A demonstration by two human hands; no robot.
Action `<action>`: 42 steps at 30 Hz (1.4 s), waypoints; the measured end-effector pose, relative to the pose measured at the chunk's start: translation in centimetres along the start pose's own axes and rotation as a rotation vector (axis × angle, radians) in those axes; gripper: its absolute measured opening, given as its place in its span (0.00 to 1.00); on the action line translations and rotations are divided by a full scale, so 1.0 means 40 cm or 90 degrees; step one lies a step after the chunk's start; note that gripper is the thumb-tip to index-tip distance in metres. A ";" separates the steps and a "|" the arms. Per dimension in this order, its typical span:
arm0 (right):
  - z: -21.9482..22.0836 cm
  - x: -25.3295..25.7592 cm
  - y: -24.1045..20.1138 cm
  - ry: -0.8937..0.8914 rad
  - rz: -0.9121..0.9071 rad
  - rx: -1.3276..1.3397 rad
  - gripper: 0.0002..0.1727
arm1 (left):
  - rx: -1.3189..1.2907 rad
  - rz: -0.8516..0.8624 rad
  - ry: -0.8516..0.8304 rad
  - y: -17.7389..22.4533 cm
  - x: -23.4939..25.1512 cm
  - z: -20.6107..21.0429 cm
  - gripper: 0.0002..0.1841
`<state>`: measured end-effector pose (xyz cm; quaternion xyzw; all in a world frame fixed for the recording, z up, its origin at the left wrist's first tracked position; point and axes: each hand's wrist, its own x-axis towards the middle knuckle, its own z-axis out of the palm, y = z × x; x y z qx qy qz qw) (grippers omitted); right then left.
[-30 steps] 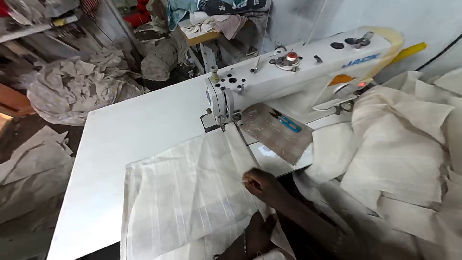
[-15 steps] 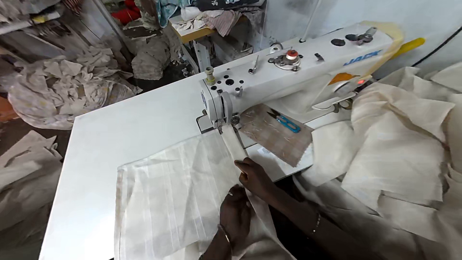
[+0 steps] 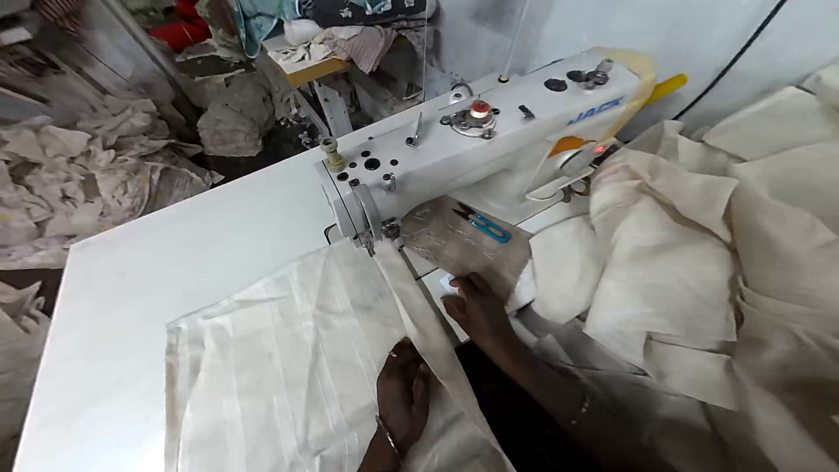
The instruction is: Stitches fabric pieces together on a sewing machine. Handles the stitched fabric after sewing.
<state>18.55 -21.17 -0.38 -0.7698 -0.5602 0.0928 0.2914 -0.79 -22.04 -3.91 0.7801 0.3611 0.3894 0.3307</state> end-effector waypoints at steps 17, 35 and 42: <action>-0.013 0.049 0.037 -0.028 0.041 0.220 0.06 | -0.233 -0.175 -0.003 0.049 0.076 -0.066 0.15; -0.091 -0.199 -0.027 -0.008 -0.488 0.327 0.07 | -0.685 -0.579 -0.073 0.196 0.053 -0.089 0.08; -0.107 -0.175 -0.104 -0.096 -0.019 0.707 0.14 | -0.711 -0.492 0.066 0.226 0.048 -0.081 0.19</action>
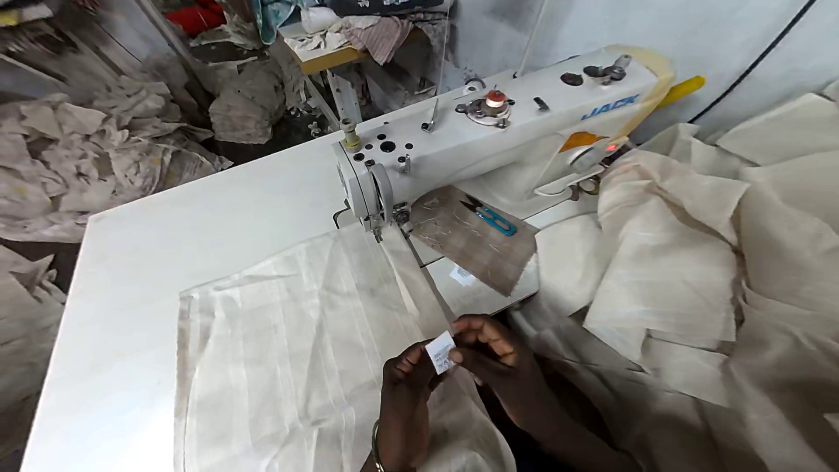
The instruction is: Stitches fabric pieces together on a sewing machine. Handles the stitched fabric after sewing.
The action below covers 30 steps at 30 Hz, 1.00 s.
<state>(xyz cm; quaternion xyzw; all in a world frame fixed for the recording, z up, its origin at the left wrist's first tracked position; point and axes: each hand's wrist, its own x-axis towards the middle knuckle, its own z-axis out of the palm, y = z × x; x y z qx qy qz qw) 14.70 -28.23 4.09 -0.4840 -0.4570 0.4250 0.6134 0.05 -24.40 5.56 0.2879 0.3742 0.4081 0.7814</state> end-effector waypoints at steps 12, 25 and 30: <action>-0.001 0.006 -0.018 -0.036 0.041 0.020 0.13 | 0.041 0.013 0.006 0.024 -0.023 0.012 0.19; 0.018 0.008 0.006 0.000 -0.052 -0.069 0.07 | 0.020 -0.003 0.050 0.031 -0.033 0.029 0.20; 0.039 0.009 0.026 0.086 -0.088 -0.173 0.05 | 0.111 0.073 -0.037 0.004 -0.022 -0.009 0.15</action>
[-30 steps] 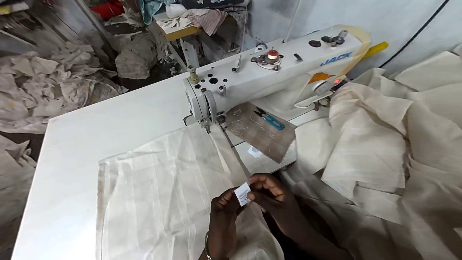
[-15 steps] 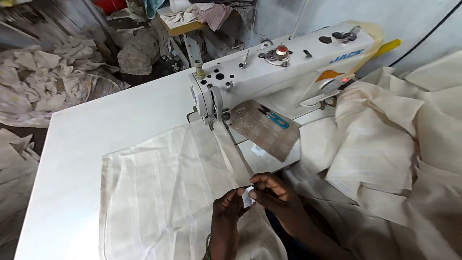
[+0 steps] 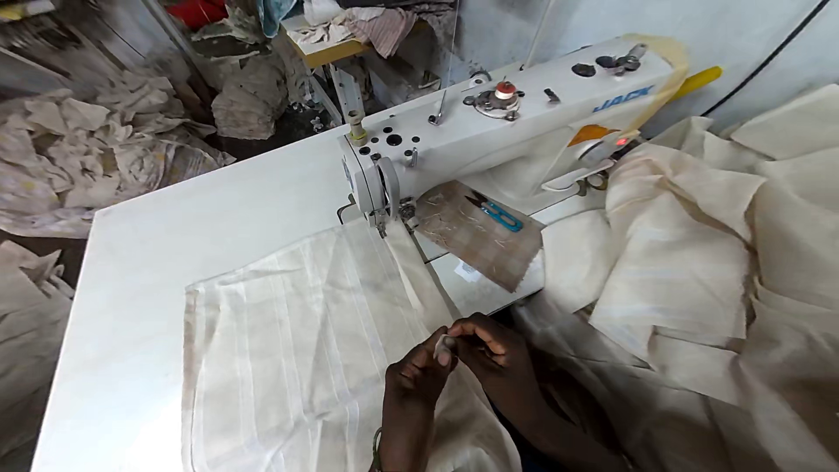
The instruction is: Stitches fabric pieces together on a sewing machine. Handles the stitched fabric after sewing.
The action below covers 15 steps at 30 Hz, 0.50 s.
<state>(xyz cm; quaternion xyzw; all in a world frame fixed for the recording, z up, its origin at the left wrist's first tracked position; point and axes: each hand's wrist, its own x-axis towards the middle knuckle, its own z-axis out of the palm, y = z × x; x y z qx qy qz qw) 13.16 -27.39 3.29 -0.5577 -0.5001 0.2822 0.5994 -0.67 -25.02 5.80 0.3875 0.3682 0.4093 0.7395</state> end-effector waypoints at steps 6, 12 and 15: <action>-0.015 0.024 -0.038 -0.098 0.368 0.403 0.03 | -0.119 -0.054 0.117 0.007 0.015 -0.001 0.10; -0.042 0.055 -0.002 -0.355 0.297 0.450 0.31 | -0.184 -0.156 0.037 0.032 0.019 -0.038 0.08; -0.036 0.062 0.007 -0.367 0.296 0.477 0.24 | -0.165 -0.175 0.036 0.041 0.026 -0.040 0.10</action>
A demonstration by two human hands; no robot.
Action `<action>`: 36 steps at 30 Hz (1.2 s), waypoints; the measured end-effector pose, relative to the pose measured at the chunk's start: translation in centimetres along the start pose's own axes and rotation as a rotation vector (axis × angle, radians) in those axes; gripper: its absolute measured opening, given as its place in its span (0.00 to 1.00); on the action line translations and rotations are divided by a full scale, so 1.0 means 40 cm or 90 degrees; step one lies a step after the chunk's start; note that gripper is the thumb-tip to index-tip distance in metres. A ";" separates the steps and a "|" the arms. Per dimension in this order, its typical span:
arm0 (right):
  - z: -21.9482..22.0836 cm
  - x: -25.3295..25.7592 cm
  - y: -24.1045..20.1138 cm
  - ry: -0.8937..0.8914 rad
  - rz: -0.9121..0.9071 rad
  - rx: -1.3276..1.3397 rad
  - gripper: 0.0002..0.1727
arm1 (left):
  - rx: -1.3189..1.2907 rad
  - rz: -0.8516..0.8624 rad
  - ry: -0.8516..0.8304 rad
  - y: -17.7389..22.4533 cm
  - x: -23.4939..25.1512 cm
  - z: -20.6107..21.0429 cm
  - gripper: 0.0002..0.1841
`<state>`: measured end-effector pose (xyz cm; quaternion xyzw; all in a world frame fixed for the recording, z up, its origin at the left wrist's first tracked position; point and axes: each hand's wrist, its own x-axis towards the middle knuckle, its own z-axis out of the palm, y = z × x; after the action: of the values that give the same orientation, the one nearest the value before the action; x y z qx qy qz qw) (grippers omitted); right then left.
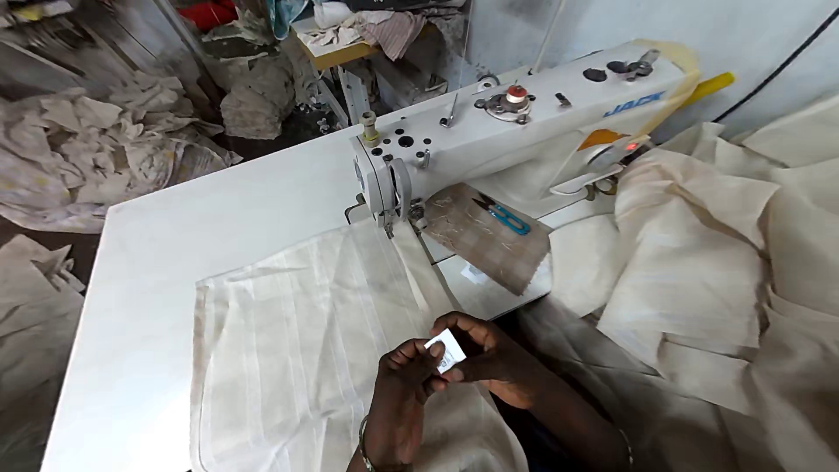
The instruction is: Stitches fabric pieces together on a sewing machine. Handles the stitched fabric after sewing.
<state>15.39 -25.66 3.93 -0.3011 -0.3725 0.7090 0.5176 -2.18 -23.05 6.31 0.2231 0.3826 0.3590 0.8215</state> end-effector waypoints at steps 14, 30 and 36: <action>-0.010 0.212 -0.081 0.174 0.010 -0.838 0.12 | 0.485 0.198 0.124 0.210 0.346 -0.076 0.07; -0.074 0.310 0.127 0.403 -0.286 -0.932 0.17 | 0.698 0.170 0.218 0.199 0.461 -0.059 0.15; -0.066 0.315 0.116 0.378 -0.245 -0.951 0.17 | 0.729 0.170 0.206 0.208 0.453 -0.062 0.14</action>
<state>11.59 -13.90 -1.92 -0.6715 -0.6385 0.0649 0.3703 0.50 -3.68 1.64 0.6182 0.6034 0.2257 0.4504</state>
